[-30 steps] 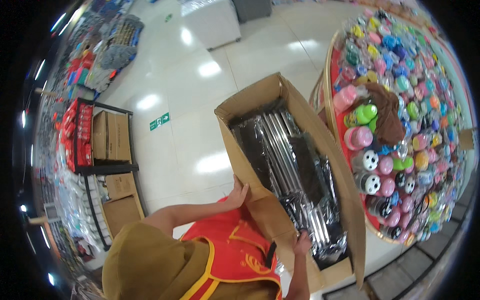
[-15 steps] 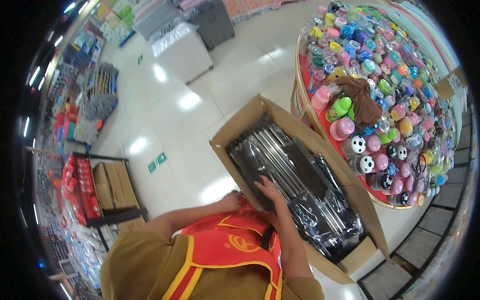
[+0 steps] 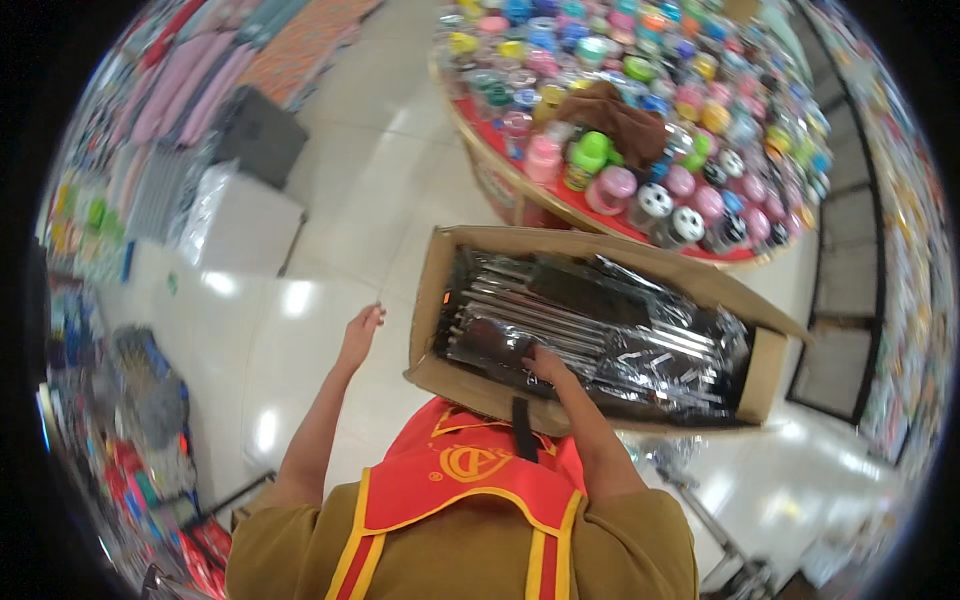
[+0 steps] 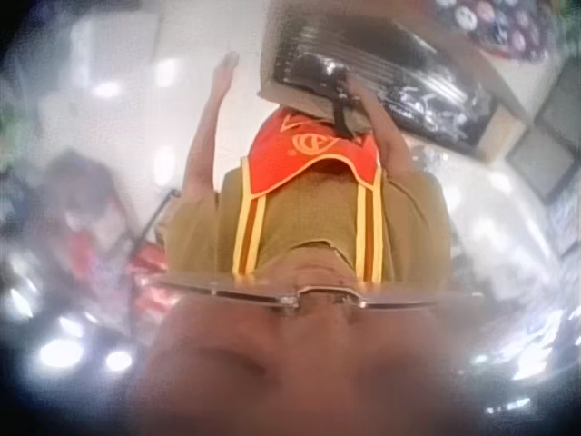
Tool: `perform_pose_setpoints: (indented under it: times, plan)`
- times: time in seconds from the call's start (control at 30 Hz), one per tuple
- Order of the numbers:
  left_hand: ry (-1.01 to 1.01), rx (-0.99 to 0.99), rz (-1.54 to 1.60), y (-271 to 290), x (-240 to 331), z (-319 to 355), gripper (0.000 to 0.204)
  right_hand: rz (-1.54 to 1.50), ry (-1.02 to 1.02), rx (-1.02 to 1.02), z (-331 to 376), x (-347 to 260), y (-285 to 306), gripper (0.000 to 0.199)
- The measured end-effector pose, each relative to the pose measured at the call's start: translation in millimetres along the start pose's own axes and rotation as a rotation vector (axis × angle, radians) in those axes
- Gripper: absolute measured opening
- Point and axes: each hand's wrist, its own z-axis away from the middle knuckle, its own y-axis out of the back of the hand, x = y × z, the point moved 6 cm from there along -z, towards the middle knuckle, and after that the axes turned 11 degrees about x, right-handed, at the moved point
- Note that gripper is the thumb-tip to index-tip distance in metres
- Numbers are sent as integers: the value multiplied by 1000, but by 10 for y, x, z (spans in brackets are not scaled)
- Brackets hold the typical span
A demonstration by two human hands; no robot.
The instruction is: The person assembles mop handles by attaching gray plastic caps to metal poles. They repeatedly pick up poles and caps from a cardboard box, fit the caps onto the poles, and place the assembled units on the floor. The person then closes the box containing remaining parts.
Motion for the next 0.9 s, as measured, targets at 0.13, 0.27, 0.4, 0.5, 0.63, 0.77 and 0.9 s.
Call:
perform_pose_setpoints:
  times: [0.13,0.27,0.4,0.5,0.63,0.77,0.9]
  plan:
    - [-250,-259,70,-587,686,-258,64,-33,-42,28,145,-258,200,41]
    - [-531,-211,-124,-901,809,-210,67,83,145,94,-40,-618,564,36]
    - [-418,-260,-57,-1000,743,-240,65,-961,133,282,-184,-1493,1553,48]
    - [-418,-267,-93,-936,971,-182,64,-1078,151,489,-228,-2100,2201,58]
    - [-414,-245,-206,-1106,925,-26,60,-939,-44,615,-794,-1970,2357,61]
    - [-888,-593,-634,-1835,240,433,57,-650,-86,583,-1038,-1886,2461,54]
    - [-921,-682,-858,-2081,279,645,54,-398,296,698,-772,-1725,2298,46]
